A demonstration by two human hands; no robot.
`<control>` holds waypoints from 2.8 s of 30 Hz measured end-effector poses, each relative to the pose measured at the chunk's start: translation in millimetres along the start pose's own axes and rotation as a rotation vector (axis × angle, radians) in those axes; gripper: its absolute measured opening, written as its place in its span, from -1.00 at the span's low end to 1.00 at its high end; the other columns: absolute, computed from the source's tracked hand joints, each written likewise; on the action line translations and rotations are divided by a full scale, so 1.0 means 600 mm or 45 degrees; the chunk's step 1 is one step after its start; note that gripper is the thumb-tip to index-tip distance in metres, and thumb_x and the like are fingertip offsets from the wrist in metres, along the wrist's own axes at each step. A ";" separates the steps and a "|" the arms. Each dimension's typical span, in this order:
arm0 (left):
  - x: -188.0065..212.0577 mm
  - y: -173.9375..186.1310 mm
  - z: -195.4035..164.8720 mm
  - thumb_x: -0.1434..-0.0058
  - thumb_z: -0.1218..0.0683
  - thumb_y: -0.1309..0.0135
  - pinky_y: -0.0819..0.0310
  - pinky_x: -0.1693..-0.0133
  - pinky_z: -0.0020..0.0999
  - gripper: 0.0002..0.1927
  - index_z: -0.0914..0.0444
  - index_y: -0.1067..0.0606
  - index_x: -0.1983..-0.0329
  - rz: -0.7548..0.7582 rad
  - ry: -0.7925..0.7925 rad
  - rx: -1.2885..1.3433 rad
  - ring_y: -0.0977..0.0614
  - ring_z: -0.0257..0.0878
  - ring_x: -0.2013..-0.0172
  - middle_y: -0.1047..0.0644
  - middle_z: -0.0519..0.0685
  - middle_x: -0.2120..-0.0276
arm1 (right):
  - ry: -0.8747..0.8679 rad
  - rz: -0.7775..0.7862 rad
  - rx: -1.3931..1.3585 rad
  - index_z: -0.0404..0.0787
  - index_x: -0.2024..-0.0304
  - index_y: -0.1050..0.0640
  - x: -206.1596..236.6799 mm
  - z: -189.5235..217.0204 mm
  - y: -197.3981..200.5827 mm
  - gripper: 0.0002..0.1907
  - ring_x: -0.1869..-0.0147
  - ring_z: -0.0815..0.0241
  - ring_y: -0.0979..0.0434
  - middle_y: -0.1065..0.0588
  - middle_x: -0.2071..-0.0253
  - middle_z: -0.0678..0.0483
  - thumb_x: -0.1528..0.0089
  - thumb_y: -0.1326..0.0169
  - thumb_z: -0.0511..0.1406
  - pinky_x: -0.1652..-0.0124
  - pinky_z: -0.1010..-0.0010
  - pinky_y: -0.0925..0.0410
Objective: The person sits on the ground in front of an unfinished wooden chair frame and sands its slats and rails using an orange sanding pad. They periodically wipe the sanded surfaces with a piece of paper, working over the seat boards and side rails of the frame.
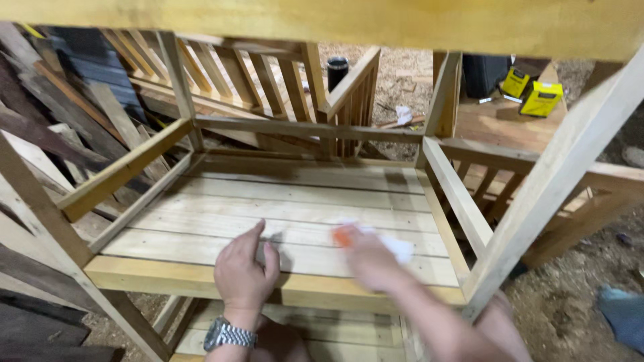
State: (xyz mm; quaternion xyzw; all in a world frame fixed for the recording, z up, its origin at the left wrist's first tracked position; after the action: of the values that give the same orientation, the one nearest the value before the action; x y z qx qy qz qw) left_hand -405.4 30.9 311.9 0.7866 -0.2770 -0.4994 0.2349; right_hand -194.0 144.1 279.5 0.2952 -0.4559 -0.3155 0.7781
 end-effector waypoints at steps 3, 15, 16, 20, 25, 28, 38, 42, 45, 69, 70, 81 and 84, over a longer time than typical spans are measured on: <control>0.007 -0.004 0.004 -0.20 0.04 -0.05 -0.51 0.07 -0.17 -0.65 0.18 -0.62 -0.02 -0.041 0.054 -0.052 -0.67 -0.08 0.18 -0.67 0.02 0.20 | 0.151 -0.412 0.195 -0.08 -0.43 -0.17 0.013 -0.102 0.042 -0.44 -0.52 -0.06 -0.12 -0.05 -0.52 -0.10 -0.36 0.26 -0.21 -0.46 0.11 0.17; 0.018 -0.007 -0.002 -0.19 0.04 -0.03 -0.48 0.04 -0.15 -0.65 0.17 -0.63 -0.01 -0.082 0.099 -0.093 -0.68 -0.11 0.16 -0.68 -0.04 0.21 | 0.585 -0.266 0.278 -0.15 -0.41 -0.23 -0.027 0.063 -0.058 -0.42 -0.59 -0.09 -0.03 -0.16 -0.46 -0.15 -0.32 0.24 -0.24 -0.39 0.04 -0.01; 0.019 -0.007 -0.002 -0.20 0.04 -0.03 -0.48 0.03 -0.15 -0.65 0.16 -0.63 -0.01 -0.078 0.105 -0.085 -0.68 -0.10 0.16 -0.68 -0.04 0.21 | 0.446 -0.207 0.199 -0.15 -0.41 -0.24 -0.019 0.026 -0.047 -0.43 -0.58 -0.11 -0.05 -0.16 -0.46 -0.17 -0.33 0.26 -0.22 -0.39 0.02 -0.02; 0.020 -0.005 0.000 -0.21 0.01 -0.02 -0.48 0.01 -0.15 -0.62 0.16 -0.63 -0.05 0.018 0.128 -0.102 -0.68 -0.12 0.13 -0.68 -0.02 0.16 | 0.125 -0.457 0.214 -0.15 -0.39 -0.28 0.007 -0.131 0.030 -0.45 -0.56 -0.20 -0.12 -0.15 -0.46 -0.24 -0.38 0.33 -0.16 -0.38 -0.04 -0.08; -0.003 -0.002 -0.006 -0.17 -0.07 -0.03 -0.47 -0.01 -0.15 -0.56 0.15 -0.61 -0.07 0.236 0.196 -0.182 -0.65 -0.12 0.03 -0.66 0.00 0.07 | -0.008 -0.372 0.237 0.01 -0.42 -0.28 -0.039 -0.057 -0.004 -0.46 -0.54 -0.23 -0.13 -0.05 -0.51 -0.21 -0.46 0.47 -0.08 -0.44 0.03 -0.08; -0.013 -0.005 -0.011 -0.16 -0.13 -0.02 -0.46 -0.06 -0.16 -0.54 0.13 -0.61 -0.06 0.382 0.278 -0.225 -0.62 -0.12 -0.04 -0.64 -0.03 0.02 | 0.496 -0.434 0.458 -0.30 -0.39 -0.09 -0.068 0.047 -0.040 -0.37 -0.56 -0.36 0.05 0.05 -0.47 -0.35 -0.37 0.34 -0.08 -0.35 -0.15 0.07; -0.019 -0.015 0.005 -0.17 -0.27 0.07 -0.14 -0.32 -0.06 -0.48 0.06 -0.62 -0.03 0.695 0.254 -0.323 -0.38 -0.17 -0.32 -0.52 -0.15 -0.19 | -0.153 -0.622 0.198 -0.14 -0.44 -0.14 -0.039 -0.125 0.074 -0.37 -0.57 -0.24 -0.02 0.00 -0.51 -0.23 -0.36 0.32 -0.07 -0.33 -0.01 -0.03; -0.024 -0.016 0.005 -0.17 -0.28 0.06 -0.10 -0.34 -0.06 -0.46 0.06 -0.61 -0.05 0.719 0.267 -0.375 -0.39 -0.20 -0.32 -0.52 -0.17 -0.20 | 0.005 -0.296 0.441 -0.19 -0.39 -0.36 -0.100 -0.005 0.013 -0.44 -0.53 -0.08 -0.32 -0.25 -0.50 -0.23 -0.37 0.37 -0.28 -0.44 0.20 -0.22; -0.020 -0.017 0.003 -0.18 -0.27 0.07 -0.07 -0.38 -0.04 -0.49 0.03 -0.62 -0.05 0.739 0.311 -0.361 -0.38 -0.23 -0.34 -0.53 -0.24 -0.19 | 0.197 -0.322 0.304 -0.25 -0.43 -0.03 -0.117 0.045 -0.021 -0.37 -0.60 -0.14 0.19 0.09 -0.55 -0.19 -0.36 0.34 -0.13 -0.43 0.07 0.16; -0.018 -0.015 0.010 -0.11 -0.20 0.01 -0.16 -0.28 -0.03 -0.53 0.10 -0.66 0.06 0.653 0.277 -0.313 -0.47 -0.21 -0.23 -0.55 -0.14 -0.15 | -0.045 -0.665 0.210 -0.27 -0.44 -0.08 -0.124 -0.135 0.062 -0.28 -0.56 -0.33 0.04 0.03 -0.52 -0.33 -0.25 0.26 -0.17 -0.35 -0.07 0.13; -0.018 -0.014 0.011 -0.12 -0.19 0.01 -0.20 -0.28 -0.06 -0.55 0.09 -0.67 0.09 0.648 0.291 -0.300 -0.51 -0.22 -0.20 -0.57 -0.14 -0.13 | -0.021 -0.739 0.276 -0.37 -0.46 -0.01 -0.126 -0.115 0.062 -0.21 -0.59 -0.41 0.14 0.08 -0.53 -0.41 -0.22 0.25 -0.16 -0.32 -0.17 0.23; -0.016 -0.008 0.008 -0.12 -0.12 -0.01 -0.31 -0.23 -0.07 -0.63 0.13 -0.71 0.22 0.424 0.270 -0.185 -0.61 -0.19 -0.06 -0.65 -0.11 0.01 | 0.065 -0.325 0.009 -0.03 -0.42 -0.22 -0.125 -0.003 -0.001 -0.42 -0.44 -0.10 -0.29 -0.20 -0.46 -0.06 -0.32 0.26 -0.26 -0.34 0.16 -0.22; -0.018 -0.007 0.011 -0.10 -0.12 -0.02 -0.33 -0.20 -0.07 -0.63 0.14 -0.71 0.24 0.417 0.253 -0.169 -0.61 -0.17 -0.05 -0.65 -0.10 0.03 | 0.115 -0.610 0.296 -0.19 -0.43 -0.17 -0.113 -0.128 0.046 -0.37 -0.50 -0.21 -0.18 -0.16 -0.45 -0.20 -0.29 0.17 -0.27 -0.39 -0.01 -0.11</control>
State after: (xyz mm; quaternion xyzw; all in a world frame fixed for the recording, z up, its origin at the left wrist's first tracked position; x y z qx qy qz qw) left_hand -414.3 40.4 313.7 0.7593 -0.3430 -0.3915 0.3906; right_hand -144.9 226.0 233.2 0.4961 -0.3709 -0.4227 0.6616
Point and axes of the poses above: each hand's wrist, its own x-axis away from the middle knuckle, its own y-axis out of the back of the hand, z = x × y, the point moved 2 cm from there along -x, towards the middle knuckle
